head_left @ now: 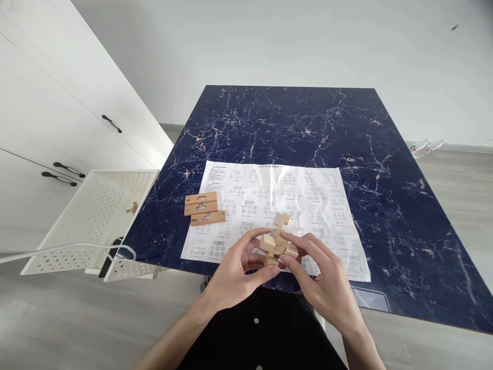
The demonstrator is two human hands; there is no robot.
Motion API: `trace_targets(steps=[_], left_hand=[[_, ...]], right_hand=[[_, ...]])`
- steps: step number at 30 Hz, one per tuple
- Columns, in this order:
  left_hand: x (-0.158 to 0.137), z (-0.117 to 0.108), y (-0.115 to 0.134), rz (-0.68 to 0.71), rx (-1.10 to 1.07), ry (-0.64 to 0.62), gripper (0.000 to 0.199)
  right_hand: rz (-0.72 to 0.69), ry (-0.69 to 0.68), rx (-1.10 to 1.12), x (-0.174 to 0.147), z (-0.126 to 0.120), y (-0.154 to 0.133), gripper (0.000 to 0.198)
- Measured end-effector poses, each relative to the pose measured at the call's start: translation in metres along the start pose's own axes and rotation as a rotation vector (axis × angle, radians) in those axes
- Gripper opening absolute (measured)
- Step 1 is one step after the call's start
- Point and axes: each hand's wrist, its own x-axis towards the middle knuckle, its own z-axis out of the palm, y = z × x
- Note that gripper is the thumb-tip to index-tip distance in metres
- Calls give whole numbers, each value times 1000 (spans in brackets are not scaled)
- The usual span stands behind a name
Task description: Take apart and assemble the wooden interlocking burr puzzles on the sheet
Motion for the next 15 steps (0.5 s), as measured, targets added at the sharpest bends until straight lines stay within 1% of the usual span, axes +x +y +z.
trace_targets(steps=[4,8,15], left_hand=[[-1,-1,-2,7,8,-3,66],[-3,0,-3,3,3,-15,66],[-4,-2,0,-17,-32,-54,74]], right_hand=[[88,-75,89,2,-5,2,33],[160,-118,151,4,-8,3,33],[266,-197,242,7,-8,-2,42]])
